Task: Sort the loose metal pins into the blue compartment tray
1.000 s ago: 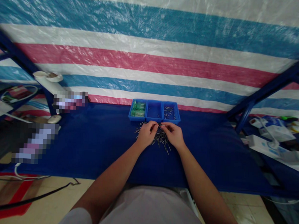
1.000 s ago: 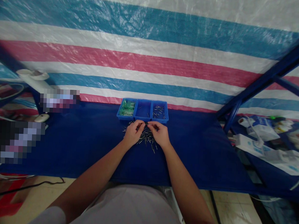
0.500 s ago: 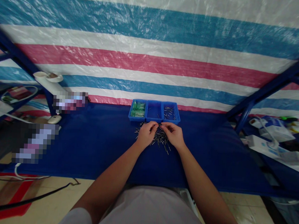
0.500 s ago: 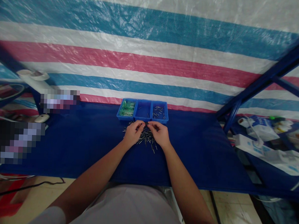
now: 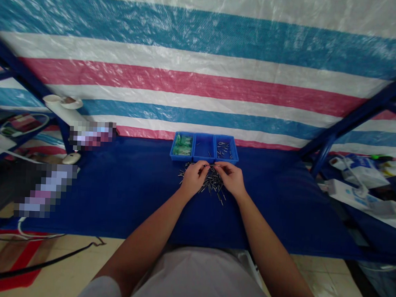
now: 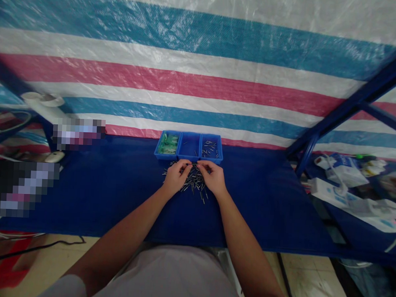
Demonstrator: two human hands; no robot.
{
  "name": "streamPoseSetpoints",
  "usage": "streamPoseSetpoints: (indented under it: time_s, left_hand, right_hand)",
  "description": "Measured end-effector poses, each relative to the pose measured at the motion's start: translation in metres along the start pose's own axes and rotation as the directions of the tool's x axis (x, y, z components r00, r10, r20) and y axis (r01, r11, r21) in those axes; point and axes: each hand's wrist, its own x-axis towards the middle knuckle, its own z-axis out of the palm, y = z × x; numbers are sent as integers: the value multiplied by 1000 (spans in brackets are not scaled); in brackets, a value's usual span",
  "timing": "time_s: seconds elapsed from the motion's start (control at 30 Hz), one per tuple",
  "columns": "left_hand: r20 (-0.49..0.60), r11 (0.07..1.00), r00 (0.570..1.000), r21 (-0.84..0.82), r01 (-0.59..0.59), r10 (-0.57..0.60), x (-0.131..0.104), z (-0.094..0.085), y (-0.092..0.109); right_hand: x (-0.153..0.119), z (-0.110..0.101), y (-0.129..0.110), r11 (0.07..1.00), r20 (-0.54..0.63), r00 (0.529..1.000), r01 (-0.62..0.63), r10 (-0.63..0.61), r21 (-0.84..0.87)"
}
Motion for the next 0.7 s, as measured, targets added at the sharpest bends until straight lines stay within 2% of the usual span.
streamPoseSetpoints:
  time_s: [0.7]
  left_hand:
    - [45,997,999,79,2,-6,0,-1,-1]
  right_hand:
    - [-2,4,-9,1000,14,1000,-6,6,-23]
